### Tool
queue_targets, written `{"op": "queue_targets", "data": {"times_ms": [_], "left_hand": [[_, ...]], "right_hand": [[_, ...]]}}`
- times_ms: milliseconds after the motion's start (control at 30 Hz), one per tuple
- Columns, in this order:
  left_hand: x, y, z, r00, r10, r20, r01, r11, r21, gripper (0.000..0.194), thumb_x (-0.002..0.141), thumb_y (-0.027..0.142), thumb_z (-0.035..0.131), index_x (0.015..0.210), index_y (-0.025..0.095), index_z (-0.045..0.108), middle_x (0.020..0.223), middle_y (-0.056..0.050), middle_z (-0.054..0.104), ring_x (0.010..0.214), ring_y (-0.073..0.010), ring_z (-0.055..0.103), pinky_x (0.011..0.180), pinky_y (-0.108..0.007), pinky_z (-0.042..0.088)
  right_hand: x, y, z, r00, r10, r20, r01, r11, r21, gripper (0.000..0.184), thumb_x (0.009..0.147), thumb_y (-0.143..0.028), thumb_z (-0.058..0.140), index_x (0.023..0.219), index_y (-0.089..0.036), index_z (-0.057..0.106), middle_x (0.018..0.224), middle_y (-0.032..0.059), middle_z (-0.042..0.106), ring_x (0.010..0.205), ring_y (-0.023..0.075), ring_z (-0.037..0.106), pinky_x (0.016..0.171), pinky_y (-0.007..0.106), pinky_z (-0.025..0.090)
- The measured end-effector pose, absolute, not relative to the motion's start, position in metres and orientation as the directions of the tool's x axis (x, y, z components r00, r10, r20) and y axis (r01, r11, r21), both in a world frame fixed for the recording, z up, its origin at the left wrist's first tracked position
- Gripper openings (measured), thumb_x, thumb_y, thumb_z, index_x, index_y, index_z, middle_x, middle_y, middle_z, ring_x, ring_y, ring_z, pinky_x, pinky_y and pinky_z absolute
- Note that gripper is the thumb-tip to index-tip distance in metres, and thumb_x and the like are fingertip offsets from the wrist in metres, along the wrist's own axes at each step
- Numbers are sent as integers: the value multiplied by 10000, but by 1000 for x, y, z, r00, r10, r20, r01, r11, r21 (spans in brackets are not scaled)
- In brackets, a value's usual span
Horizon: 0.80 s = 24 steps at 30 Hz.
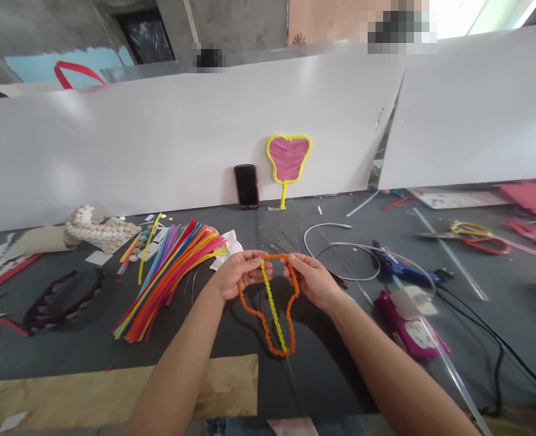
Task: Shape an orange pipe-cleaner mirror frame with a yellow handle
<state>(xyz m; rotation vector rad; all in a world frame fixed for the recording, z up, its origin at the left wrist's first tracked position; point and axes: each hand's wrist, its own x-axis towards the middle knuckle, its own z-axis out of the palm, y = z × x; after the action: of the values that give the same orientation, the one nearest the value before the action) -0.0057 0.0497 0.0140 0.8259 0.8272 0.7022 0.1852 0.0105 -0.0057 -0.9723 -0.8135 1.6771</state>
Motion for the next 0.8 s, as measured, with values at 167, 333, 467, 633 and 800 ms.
{"op": "queue_targets", "data": {"times_ms": [167,333,467,633,800], "left_hand": [[-2,46,16,459,787,-412,-130,518,846,176,767,216,662,909,126,608,795,-78,712,701,-177,694,733,-318,540],[-1,46,14,459,785,-417,-66,498,865,198,726,254,709,836,116,619,756,-81,715,693,-179,691,756,-330,539],[-2,48,12,496,794,-353,-18,416,909,240,699,294,730,811,98,651,720,-81,707,683,-166,675,742,-312,535],[-2,47,13,494,803,-332,7,378,926,288,693,335,724,850,104,657,730,-75,705,697,-171,670,771,-336,520],[1,44,20,407,894,-189,229,101,968,334,699,349,695,963,145,669,805,-42,710,788,-172,649,801,-314,488]], "right_hand": [[188,10,-4,-233,939,-251,-411,-329,-850,323,715,-474,668,729,-153,635,588,-10,574,507,78,478,496,205,349],[187,9,-3,-228,936,-269,-406,-343,-847,313,706,-456,679,663,-158,594,567,-14,555,492,76,452,476,205,336],[188,9,-5,-237,935,-264,-421,-344,-839,305,714,-447,677,664,-160,589,549,-25,534,469,65,422,452,201,308],[188,9,-4,-224,942,-251,-413,-325,-851,303,724,-446,667,676,-161,576,560,-27,533,472,56,402,415,184,248],[186,7,1,-285,925,-252,-304,-336,-891,344,750,-501,611,714,-166,545,541,-38,555,372,21,258,376,183,143]]}}
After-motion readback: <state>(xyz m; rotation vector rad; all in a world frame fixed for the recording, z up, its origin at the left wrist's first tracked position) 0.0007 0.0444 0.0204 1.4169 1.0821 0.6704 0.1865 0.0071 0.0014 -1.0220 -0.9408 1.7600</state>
